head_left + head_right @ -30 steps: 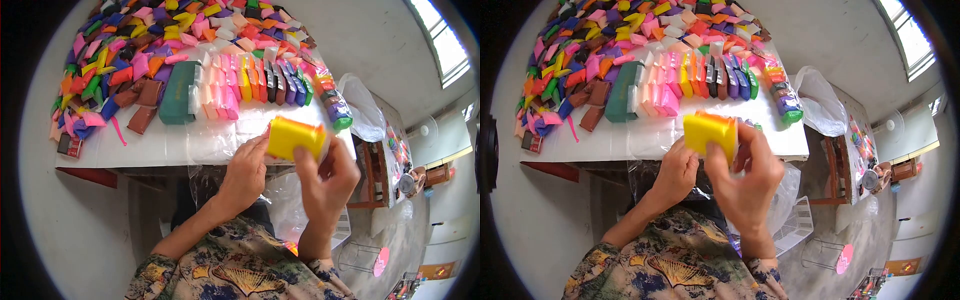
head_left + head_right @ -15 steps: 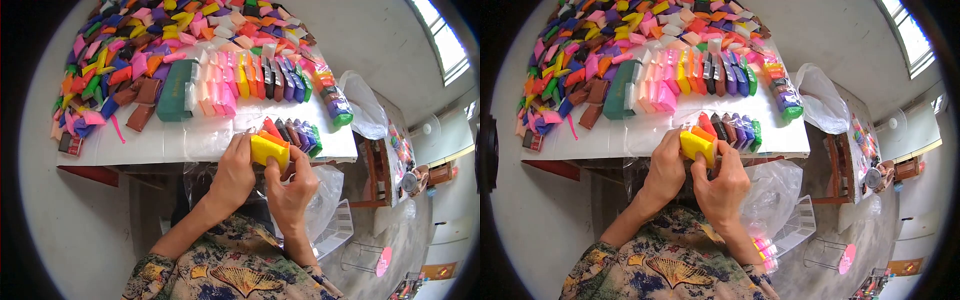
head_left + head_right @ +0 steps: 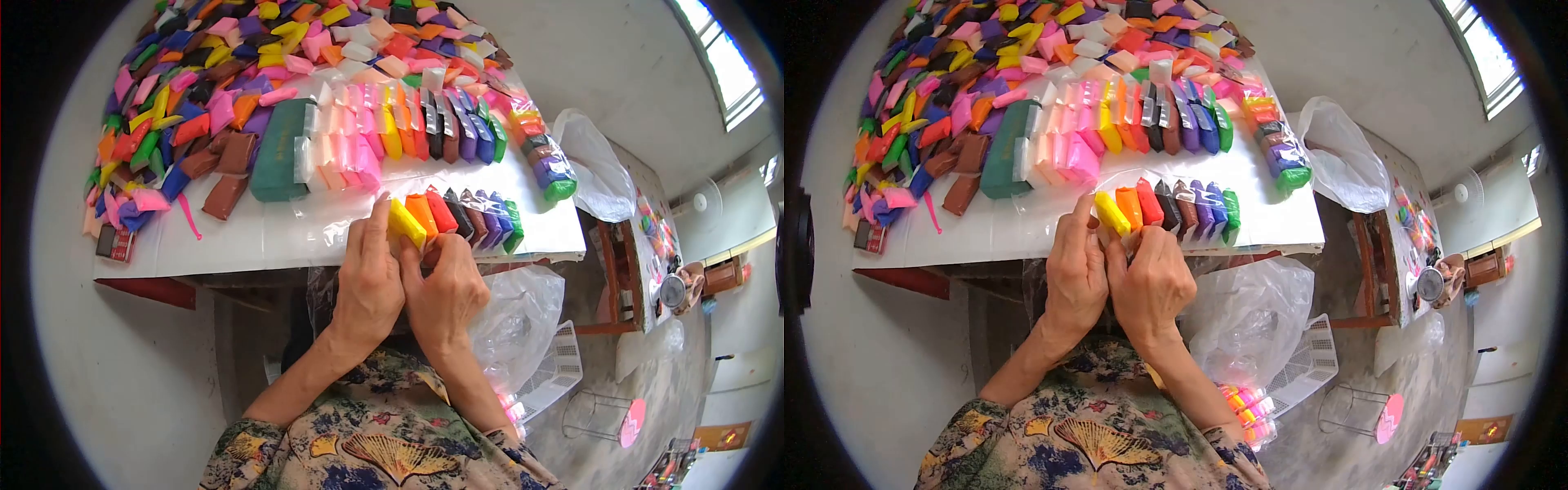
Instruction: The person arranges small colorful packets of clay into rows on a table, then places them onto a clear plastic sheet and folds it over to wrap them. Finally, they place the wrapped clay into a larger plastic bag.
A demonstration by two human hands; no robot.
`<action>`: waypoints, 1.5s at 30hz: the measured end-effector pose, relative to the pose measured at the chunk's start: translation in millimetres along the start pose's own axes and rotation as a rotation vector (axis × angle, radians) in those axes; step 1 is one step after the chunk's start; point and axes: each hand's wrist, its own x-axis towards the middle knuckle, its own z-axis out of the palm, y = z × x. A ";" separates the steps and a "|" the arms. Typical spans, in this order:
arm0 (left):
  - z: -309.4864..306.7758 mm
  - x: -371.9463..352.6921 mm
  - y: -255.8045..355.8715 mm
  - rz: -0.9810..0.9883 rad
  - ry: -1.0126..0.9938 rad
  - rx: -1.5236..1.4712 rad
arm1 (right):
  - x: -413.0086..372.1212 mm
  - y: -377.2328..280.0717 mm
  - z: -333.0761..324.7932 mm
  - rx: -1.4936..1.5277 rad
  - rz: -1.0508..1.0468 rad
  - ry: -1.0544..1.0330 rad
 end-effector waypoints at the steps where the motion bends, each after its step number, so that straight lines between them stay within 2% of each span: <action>1: 0.7 -0.9 -1.8 -0.005 -0.002 -0.009 | 0.1 -0.7 1.9 -0.002 0.018 -0.001; 5: -4.5 -3.3 -6.7 0.023 -0.014 -0.024 | -4.8 2.0 2.1 0.007 0.034 -0.002; 9: -5.0 -1.8 -9.3 0.040 -0.055 -0.022 | -4.0 0.5 2.3 0.007 -0.056 0.010; 14: -9.6 -1.0 -5.4 -0.030 -0.127 -0.064 | -3.0 -1.4 -2.1 0.010 -0.062 -0.004; 17: -10.4 0.7 -5.2 -0.062 -0.150 -0.097 | -4.5 -5.0 -21.6 0.132 -0.032 -0.050; 20: -10.2 0.4 -1.4 -0.131 -0.161 -0.155 | 14.4 0.8 -31.9 0.129 -0.176 -0.020; 26: -10.7 1.7 0.7 -0.114 -0.156 -0.151 | 44.6 -11.4 -46.1 0.033 -0.046 -0.564; 32: -5.4 -0.3 -3.4 -0.065 -0.080 -0.124 | 52.6 -4.0 -37.5 0.104 -0.013 -0.695; 35: -4.8 -0.4 -4.4 -0.062 -0.079 -0.124 | 53.2 -0.9 -30.2 0.201 0.043 -0.715; 38: -4.8 0.0 -5.1 -0.061 -0.084 -0.118 | 47.7 5.8 -21.3 0.214 -0.007 -0.686; 41: -4.5 -0.8 -9.2 -0.044 -0.096 -0.064 | 36.8 -2.0 -28.2 0.239 0.039 -0.548; 45: -6.0 -0.2 -4.8 -0.060 -0.124 -0.034 | 22.0 -4.4 -32.2 0.114 0.091 -0.313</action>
